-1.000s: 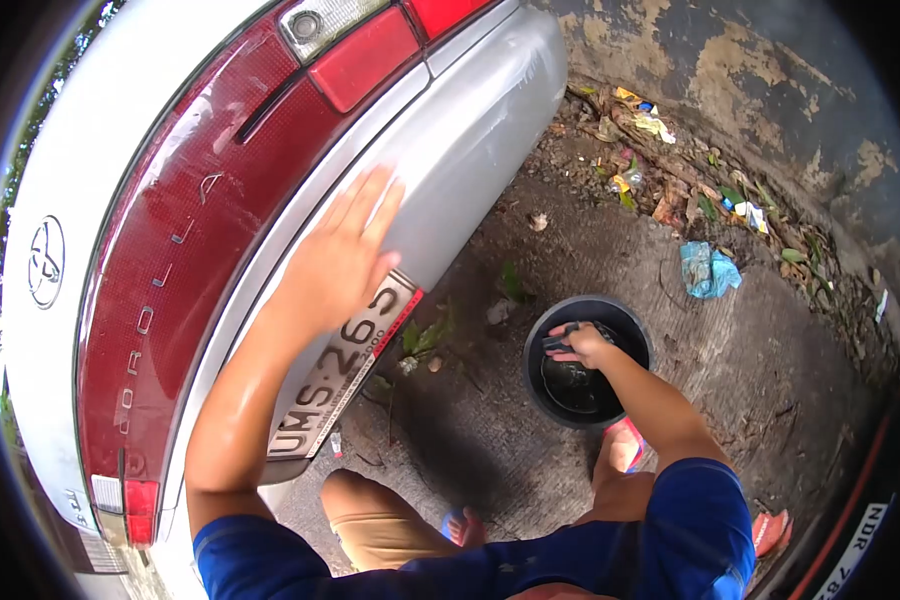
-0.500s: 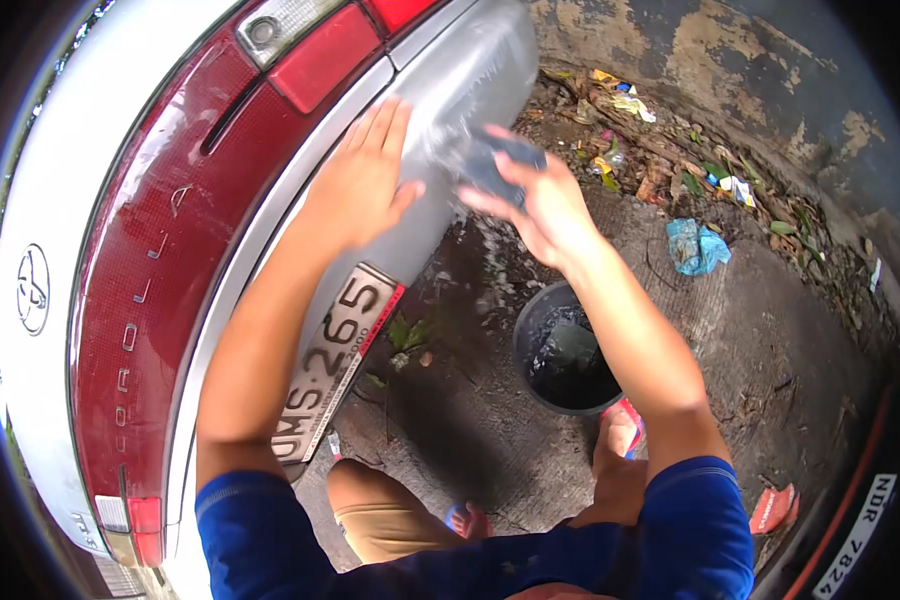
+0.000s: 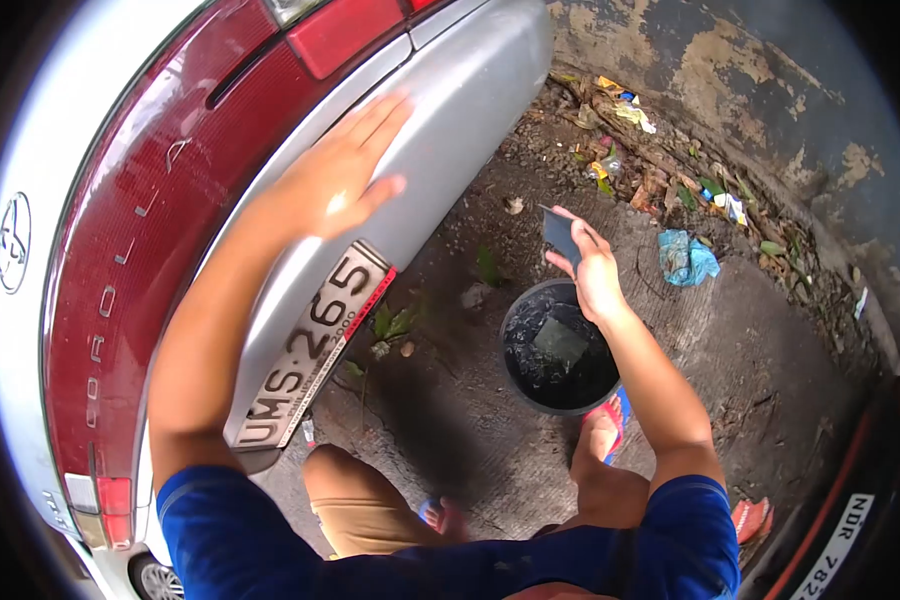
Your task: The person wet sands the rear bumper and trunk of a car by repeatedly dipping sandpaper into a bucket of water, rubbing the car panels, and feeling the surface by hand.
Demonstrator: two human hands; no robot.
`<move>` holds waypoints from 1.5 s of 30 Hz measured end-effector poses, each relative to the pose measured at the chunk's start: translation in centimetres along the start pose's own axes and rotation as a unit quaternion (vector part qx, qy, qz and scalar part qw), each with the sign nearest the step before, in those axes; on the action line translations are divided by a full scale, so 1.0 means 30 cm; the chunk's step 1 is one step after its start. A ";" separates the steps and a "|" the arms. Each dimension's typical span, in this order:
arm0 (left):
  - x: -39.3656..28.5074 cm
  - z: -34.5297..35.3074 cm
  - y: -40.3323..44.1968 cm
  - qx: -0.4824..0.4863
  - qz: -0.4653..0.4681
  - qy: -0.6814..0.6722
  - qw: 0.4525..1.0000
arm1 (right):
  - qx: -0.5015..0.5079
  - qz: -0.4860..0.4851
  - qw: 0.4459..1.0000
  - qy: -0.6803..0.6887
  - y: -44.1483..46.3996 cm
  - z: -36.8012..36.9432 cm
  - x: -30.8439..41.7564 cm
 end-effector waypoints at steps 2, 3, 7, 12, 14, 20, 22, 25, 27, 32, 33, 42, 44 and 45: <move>-0.137 -0.085 -0.234 0.023 -0.062 -0.041 0.997 | -0.024 -0.082 0.994 -0.068 -0.024 0.050 0.098; -0.192 -0.112 -0.344 0.037 -0.101 -0.054 0.993 | -0.036 -0.125 0.986 -0.102 -0.031 0.084 0.151; -0.353 -0.171 -0.671 0.047 -0.215 -0.043 0.975 | -0.098 -0.464 0.792 -0.385 -0.190 0.476 0.447; -0.373 -0.160 -0.731 0.047 -0.248 -0.011 0.967 | 0.070 -0.568 0.629 -0.525 -0.311 0.899 0.282; -0.361 -0.158 -0.712 0.052 -0.239 -0.007 0.970 | -0.017 -0.566 0.633 -0.527 -0.176 0.805 0.418; -0.188 -0.131 -0.363 0.038 -0.102 -0.103 0.989 | -0.166 -0.474 0.672 -0.545 0.200 0.569 0.676; -0.079 -0.099 -0.187 0.014 -0.067 -0.109 0.992 | -0.022 -0.459 0.701 -0.546 -0.006 0.664 0.549; 0.027 -0.068 0.019 0.015 -0.068 -0.120 0.990 | -0.136 -0.385 0.657 -0.634 0.226 0.534 0.753; 0.072 -0.069 0.098 0.017 -0.078 -0.127 0.989 | -0.246 -0.319 0.660 -0.634 0.472 0.404 0.952; 0.104 -0.040 0.108 0.046 -0.109 -0.180 0.976 | -0.023 -0.267 0.687 -0.675 0.086 0.606 0.691; 0.110 -0.031 0.106 0.047 -0.108 -0.184 0.976 | -0.051 -0.266 0.660 -0.700 0.128 0.589 0.738; 0.130 0.004 0.117 0.038 -0.110 -0.197 0.973 | -0.070 -0.155 0.740 -0.651 0.179 0.617 0.739; 0.118 0.005 0.102 0.040 -0.109 -0.201 0.973 | -0.116 -0.177 0.678 -0.704 0.228 0.574 0.804; 0.119 0.001 0.104 0.041 -0.109 -0.210 0.971 | -0.184 -0.168 0.683 -0.686 0.359 0.513 0.885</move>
Point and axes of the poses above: each hand's wrist, its own y-axis towards the middle knuckle, its own z-axis out of the palm, x = y × z, the point moved 9 cm from there along y, towards the middle knuckle, and after that the axes turned 15 degrees about z, right-handed, at the moved point
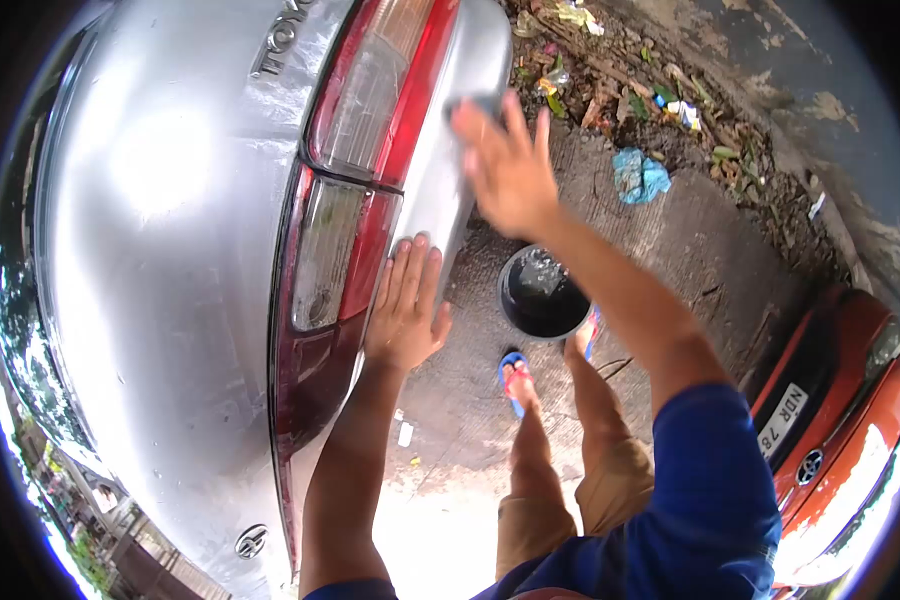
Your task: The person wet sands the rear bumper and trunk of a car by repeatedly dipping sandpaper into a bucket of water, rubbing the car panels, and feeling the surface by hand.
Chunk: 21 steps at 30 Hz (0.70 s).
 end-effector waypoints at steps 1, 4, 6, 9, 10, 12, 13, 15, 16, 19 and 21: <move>0.004 0.001 0.003 0.003 0.004 0.000 1.000 | -0.050 0.052 0.997 0.001 0.220 -0.005 -0.073; -0.001 -0.005 0.005 0.000 0.002 -0.001 1.000 | -0.132 0.094 0.985 -0.067 0.447 0.012 -0.078; 0.003 -0.004 -0.004 -0.004 0.008 -0.009 1.000 | -0.017 0.000 1.000 -0.003 0.140 0.008 0.052; 0.011 0.004 0.016 -0.018 0.010 -0.017 1.000 | 0.032 -0.024 0.998 0.041 -0.063 0.003 0.079; 0.005 0.008 0.012 -0.015 0.014 -0.017 1.000 | 0.001 -0.003 1.000 0.006 0.069 0.003 0.042; 0.008 0.022 -0.004 -0.002 0.015 -0.004 1.000 | -0.038 0.070 0.996 -0.031 0.419 0.029 -0.069; 0.016 0.034 0.004 -0.005 0.010 -0.002 1.000 | -0.048 0.122 0.991 -0.032 0.554 0.007 -0.098; 0.013 0.041 -0.008 0.007 0.016 -0.004 1.000 | -0.008 0.101 0.993 -0.053 0.450 0.054 -0.082; 0.010 0.051 -0.015 0.013 0.015 -0.003 1.000 | 0.012 0.087 0.993 -0.074 0.348 0.028 -0.067; 0.005 0.067 -0.022 0.018 0.007 0.006 1.000 | 0.084 0.056 0.992 -0.081 0.086 -0.017 -0.052; -0.003 0.048 -0.031 0.019 0.015 0.007 1.000 | -0.007 0.089 0.985 -0.146 0.336 -0.045 -0.124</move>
Point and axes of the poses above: each hand's wrist, its own y-axis towards the middle knuckle, its own z-axis out of the palm, x = y × z, the point moved 9 cm from there along y, towards the middle knuckle, and after that the axes turned 15 degrees about z, right-handed, at the moved point
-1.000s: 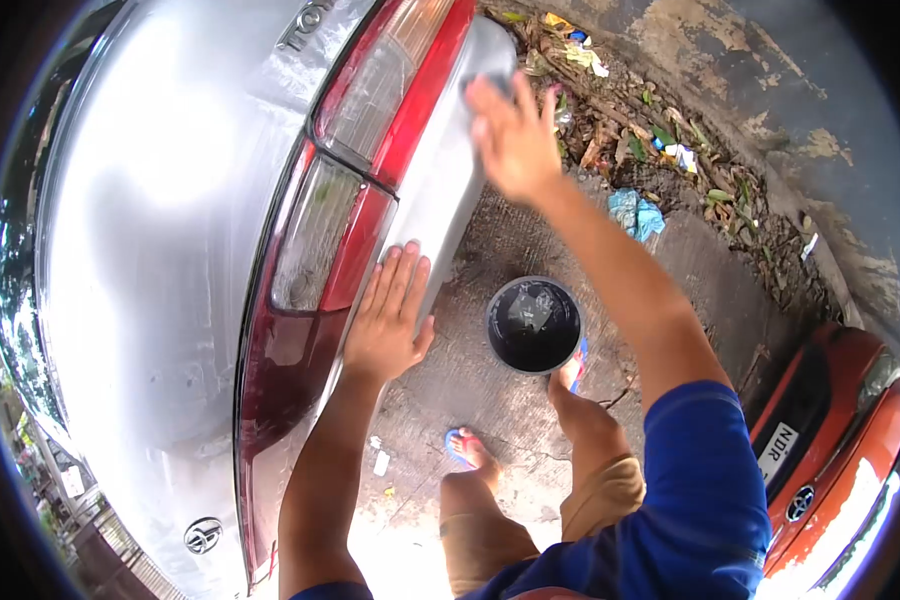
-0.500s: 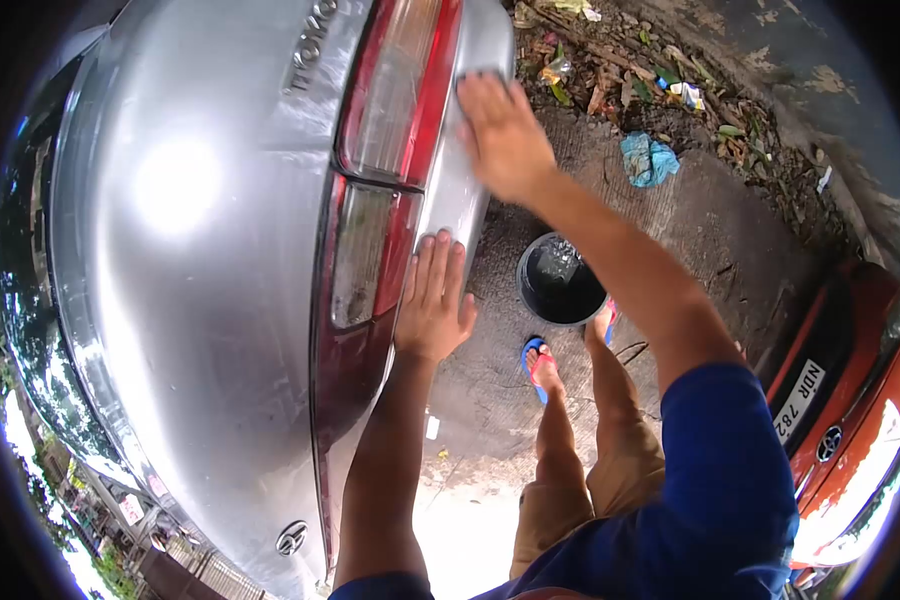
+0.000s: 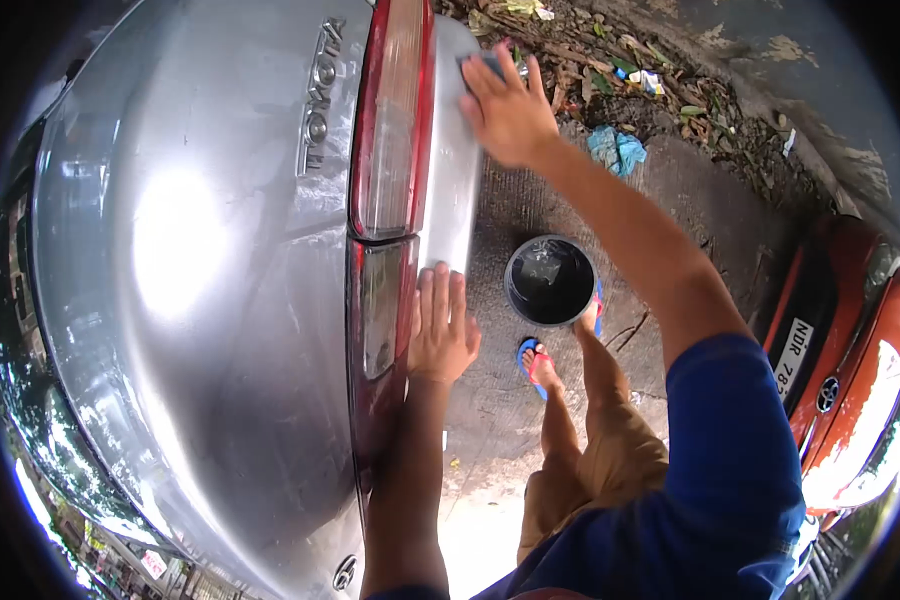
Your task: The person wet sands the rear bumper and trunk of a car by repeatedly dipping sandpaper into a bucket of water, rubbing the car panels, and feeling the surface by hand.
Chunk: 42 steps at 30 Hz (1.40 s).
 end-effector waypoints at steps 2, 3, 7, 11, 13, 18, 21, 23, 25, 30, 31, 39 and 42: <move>0.009 0.003 0.020 -0.014 0.000 0.004 1.000 | 0.006 0.014 1.000 0.025 0.152 0.021 0.020; 0.009 0.000 0.022 -0.002 -0.006 -0.004 1.000 | 0.000 0.009 0.999 0.035 0.120 0.026 0.038; 0.003 -0.003 0.017 -0.008 -0.006 0.019 1.000 | 0.042 -0.060 0.997 0.028 -0.184 -0.009 0.056; 0.005 0.004 0.028 -0.004 -0.013 0.021 1.000 | 0.022 0.038 0.998 0.043 0.217 0.041 0.025; 0.007 0.006 0.015 0.005 -0.007 0.022 1.000 | 0.044 0.016 0.998 0.050 0.089 0.049 0.043; 0.018 0.012 0.029 -0.012 -0.003 0.015 1.000 | 0.050 -0.039 0.997 0.052 -0.051 0.030 0.024; 0.013 0.021 0.023 0.003 -0.016 0.016 1.000 | 0.028 0.040 0.995 0.091 0.268 0.091 0.042; 0.006 0.011 -0.005 0.017 -0.009 0.013 1.000 | 0.055 0.006 0.992 0.117 0.072 0.083 0.032; 0.011 0.007 0.013 -0.005 -0.011 0.017 1.000 | 0.107 -0.031 0.988 0.106 -0.099 0.041 0.007; 0.006 0.026 0.018 0.014 -0.023 0.033 0.999 | 0.031 0.035 0.996 0.071 0.339 0.081 0.025; 0.009 0.027 0.016 0.026 -0.021 0.035 0.999 | 0.012 0.003 0.998 0.054 0.288 0.078 0.022; 0.008 0.032 0.005 0.004 -0.023 0.025 0.999 | 0.079 -0.008 0.996 0.035 0.422 0.089 0.036; 0.009 0.018 -0.003 0.024 -0.017 0.028 0.999 | -0.004 -0.099 0.993 0.068 0.189 0.053 -0.024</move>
Point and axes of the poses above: each hand's wrist, its own y-axis towards the middle knuckle, its own z-axis out of the palm, x = y × z, the point moved 9 cm from there along y, towards the middle knuckle, and after that the axes turned 15 degrees about z, right-handed, at the moved point
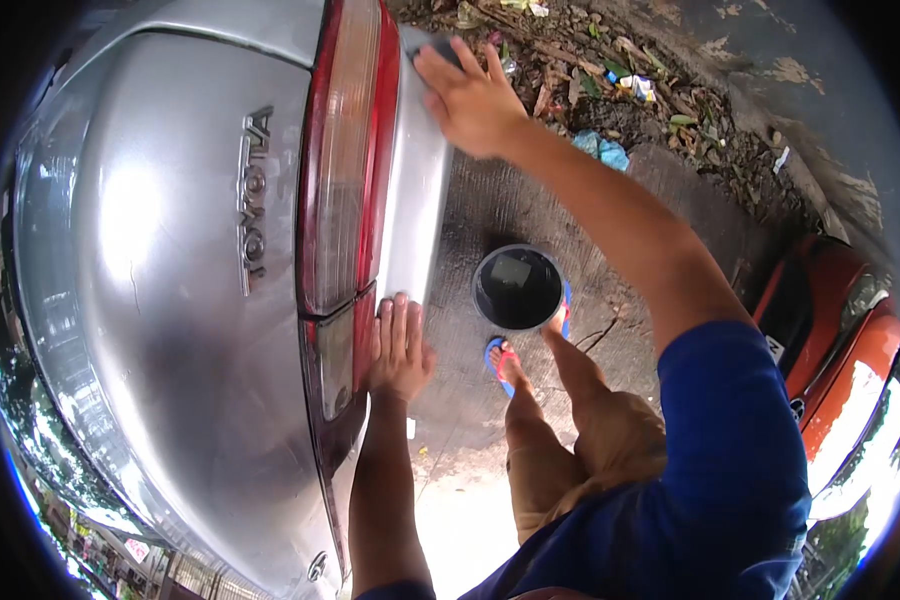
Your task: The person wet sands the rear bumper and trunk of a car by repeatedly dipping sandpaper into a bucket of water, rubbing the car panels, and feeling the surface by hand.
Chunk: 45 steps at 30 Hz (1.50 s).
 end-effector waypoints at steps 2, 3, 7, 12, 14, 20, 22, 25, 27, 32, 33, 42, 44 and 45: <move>0.000 0.004 0.008 -0.017 0.000 -0.002 1.000 | -0.001 -0.037 0.999 -0.018 -0.018 -0.024 -0.003; 0.001 0.005 0.005 -0.030 0.003 -0.006 1.000 | -0.010 -0.030 0.999 -0.023 0.034 -0.015 -0.002; 0.000 0.008 0.003 -0.033 0.007 0.000 0.999 | 0.002 0.003 0.999 0.032 0.207 0.066 -0.010; 0.007 0.014 0.020 -0.015 -0.014 0.023 1.000 | 0.032 -0.047 0.997 0.051 0.031 0.002 -0.038; -0.016 0.011 0.001 0.018 -0.013 0.039 0.999 | 0.114 0.033 0.990 0.071 0.219 0.014 -0.018; 0.064 -0.061 0.335 0.095 -0.014 0.002 0.995 | 0.094 -0.013 0.986 0.134 -0.015 -0.013 -0.055; 0.109 -0.118 0.573 0.070 0.025 0.041 0.996 | 0.160 0.037 0.959 0.230 0.042 -0.026 -0.097; 0.144 -0.114 0.672 0.033 -0.003 0.043 0.999 | 0.231 0.172 0.824 0.488 0.157 -0.066 -0.239; 0.145 -0.097 0.666 0.033 -0.013 0.035 0.999 | 0.211 0.237 0.706 0.633 0.157 -0.209 -0.331; 0.159 -0.103 0.671 0.010 -0.007 0.030 0.999 | 0.204 0.284 0.645 0.679 0.085 0.007 -0.294; 0.161 -0.099 0.668 0.008 -0.008 0.024 1.000 | 0.155 0.271 0.769 0.557 0.099 0.016 -0.290; 0.168 -0.076 0.674 0.019 -0.015 0.030 0.999 | 0.204 0.239 0.860 0.402 0.565 0.222 -0.112; 0.170 -0.062 0.656 0.026 -0.012 0.030 0.999 | 0.112 0.203 0.888 0.397 0.418 0.169 -0.170; 0.169 -0.060 0.655 0.026 -0.014 0.041 0.999 | 0.109 0.195 0.894 0.388 0.370 0.173 -0.194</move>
Point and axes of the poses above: each hand's wrist, its own y-axis towards the middle knuckle, its own z-axis out of the palm, x = y × z, the point moved 9 cm from there along y, towards the middle knuckle, and after that the axes turned 15 degrees about z, right-handed, at the moved point
